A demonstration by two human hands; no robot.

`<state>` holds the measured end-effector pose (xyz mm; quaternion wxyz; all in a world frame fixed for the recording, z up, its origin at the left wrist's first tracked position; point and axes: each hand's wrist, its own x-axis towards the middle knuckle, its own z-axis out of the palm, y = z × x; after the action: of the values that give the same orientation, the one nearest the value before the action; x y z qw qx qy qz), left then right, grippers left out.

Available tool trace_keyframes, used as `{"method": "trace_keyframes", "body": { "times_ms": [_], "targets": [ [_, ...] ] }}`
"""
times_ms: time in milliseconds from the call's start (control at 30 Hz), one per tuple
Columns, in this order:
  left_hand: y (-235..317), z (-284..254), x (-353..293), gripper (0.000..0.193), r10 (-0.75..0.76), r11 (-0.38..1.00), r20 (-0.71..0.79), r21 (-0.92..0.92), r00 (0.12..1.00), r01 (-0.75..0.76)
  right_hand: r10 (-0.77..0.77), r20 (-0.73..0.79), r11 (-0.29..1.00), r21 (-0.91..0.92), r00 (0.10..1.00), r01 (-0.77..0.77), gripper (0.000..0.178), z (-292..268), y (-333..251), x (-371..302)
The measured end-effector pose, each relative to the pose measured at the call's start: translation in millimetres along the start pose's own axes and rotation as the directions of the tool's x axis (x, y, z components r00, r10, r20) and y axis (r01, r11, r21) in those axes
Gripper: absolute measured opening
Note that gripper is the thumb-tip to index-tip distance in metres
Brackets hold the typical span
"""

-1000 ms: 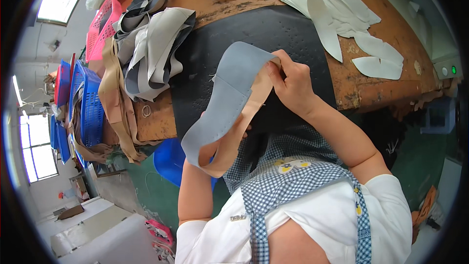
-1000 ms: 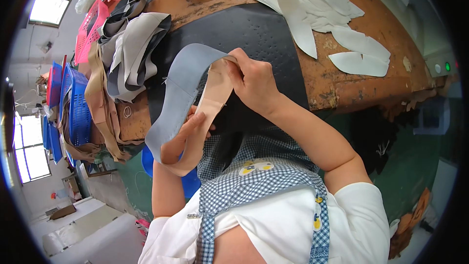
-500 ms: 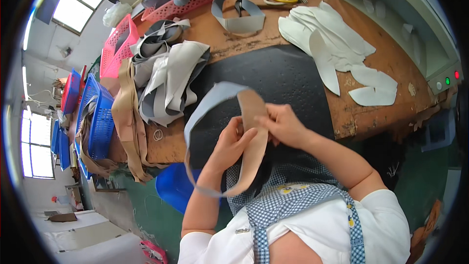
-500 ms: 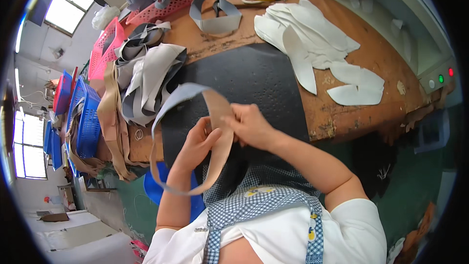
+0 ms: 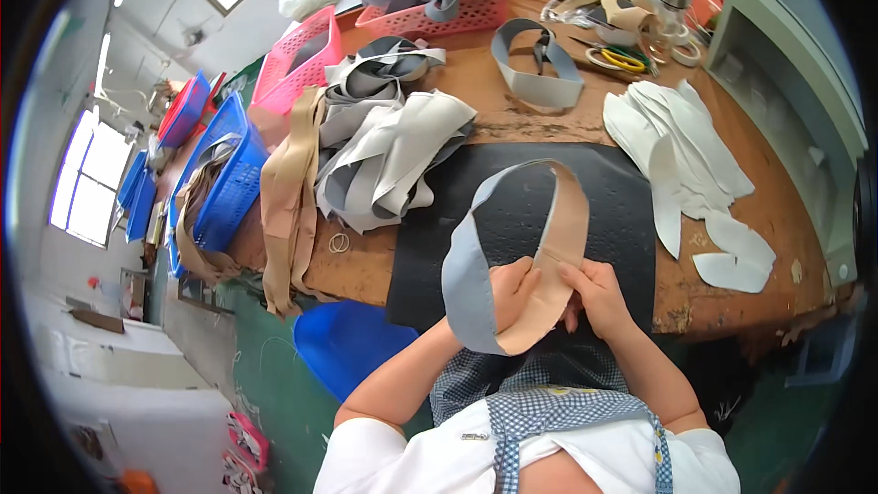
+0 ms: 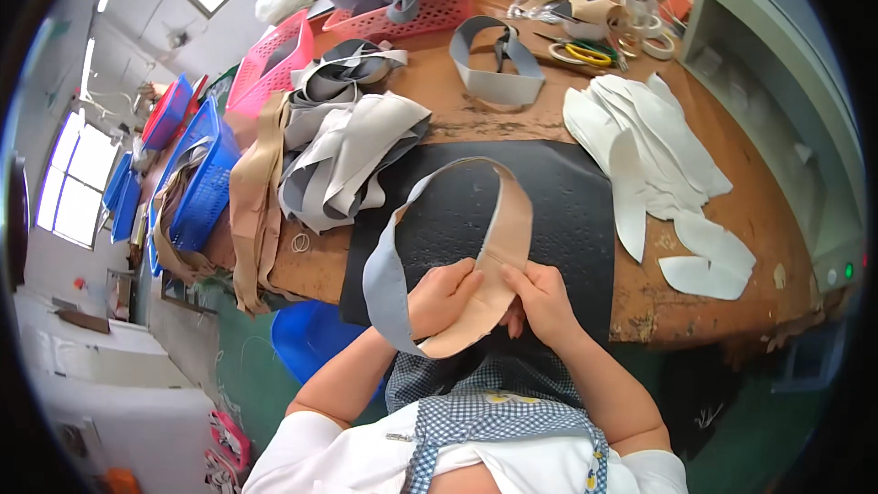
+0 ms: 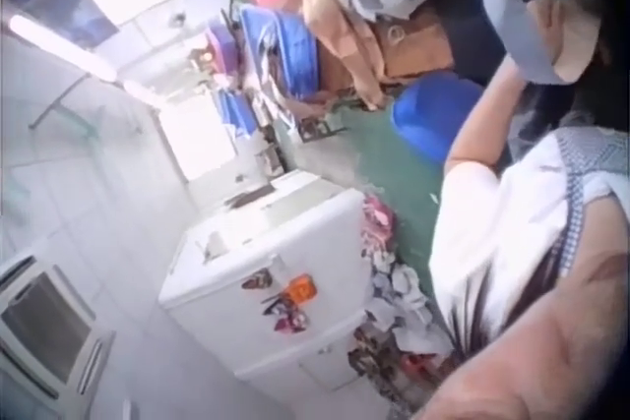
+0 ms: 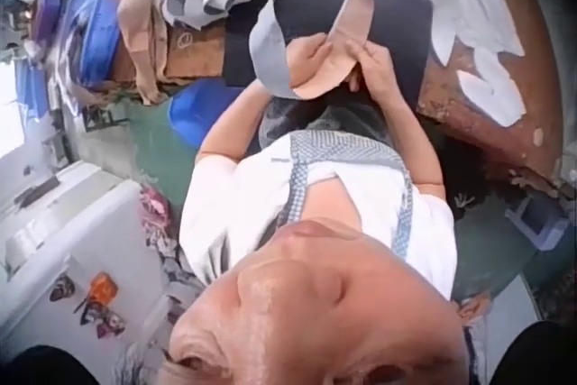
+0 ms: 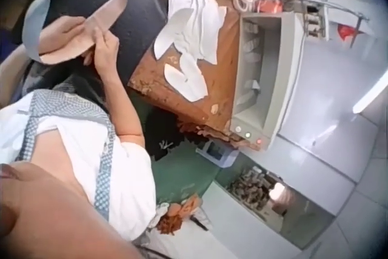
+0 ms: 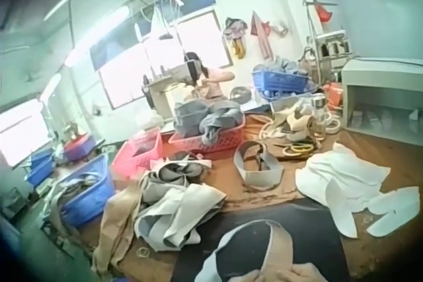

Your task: Assembling and aligning shoe upper components and linings by hand.

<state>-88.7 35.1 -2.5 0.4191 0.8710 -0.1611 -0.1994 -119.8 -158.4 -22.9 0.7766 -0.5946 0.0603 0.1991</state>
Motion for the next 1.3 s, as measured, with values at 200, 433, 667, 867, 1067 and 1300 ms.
{"method": "trace_keyframes", "body": {
  "times_ms": [200, 433, 667, 867, 1067, 1300],
  "targets": [
    [-29, -2, -6, 0.027, 0.120, 0.957, -0.098, -0.252, 0.988, -0.141, -0.009, 0.022, 0.999, 0.046, 1.000, 0.008, 0.041, 6, 0, 3],
    [5, -35, -16, 0.062, 0.437, 0.894, 0.065, -0.142, 0.897, -0.425, 0.021, -0.012, 0.981, 0.192, 1.000, -0.018, 0.048, -8, -3, 7],
    [3, -17, -14, 0.044, 0.453, 0.764, -0.067, -0.485, 0.889, -0.426, -0.036, 0.036, 0.958, 0.284, 0.999, 0.024, 0.044, -19, -2, 8],
    [27, -20, 0, 0.017, 0.534, 0.767, -0.301, -0.221, 0.790, -0.602, -0.102, -0.017, 0.975, 0.199, 0.995, 0.103, 0.046, 2, 2, 0],
    [27, -41, 5, 0.023, 0.669, 0.725, -0.328, 0.089, 0.667, -0.683, -0.116, 0.094, 0.988, 0.111, 0.989, 0.105, 0.049, -3, 11, 6],
    [20, -42, 0, 0.020, 0.630, 0.774, -0.134, 0.189, 0.765, -0.605, -0.217, -0.041, 0.967, 0.128, 0.975, 0.220, 0.024, 6, -7, 8]
  ]
}}
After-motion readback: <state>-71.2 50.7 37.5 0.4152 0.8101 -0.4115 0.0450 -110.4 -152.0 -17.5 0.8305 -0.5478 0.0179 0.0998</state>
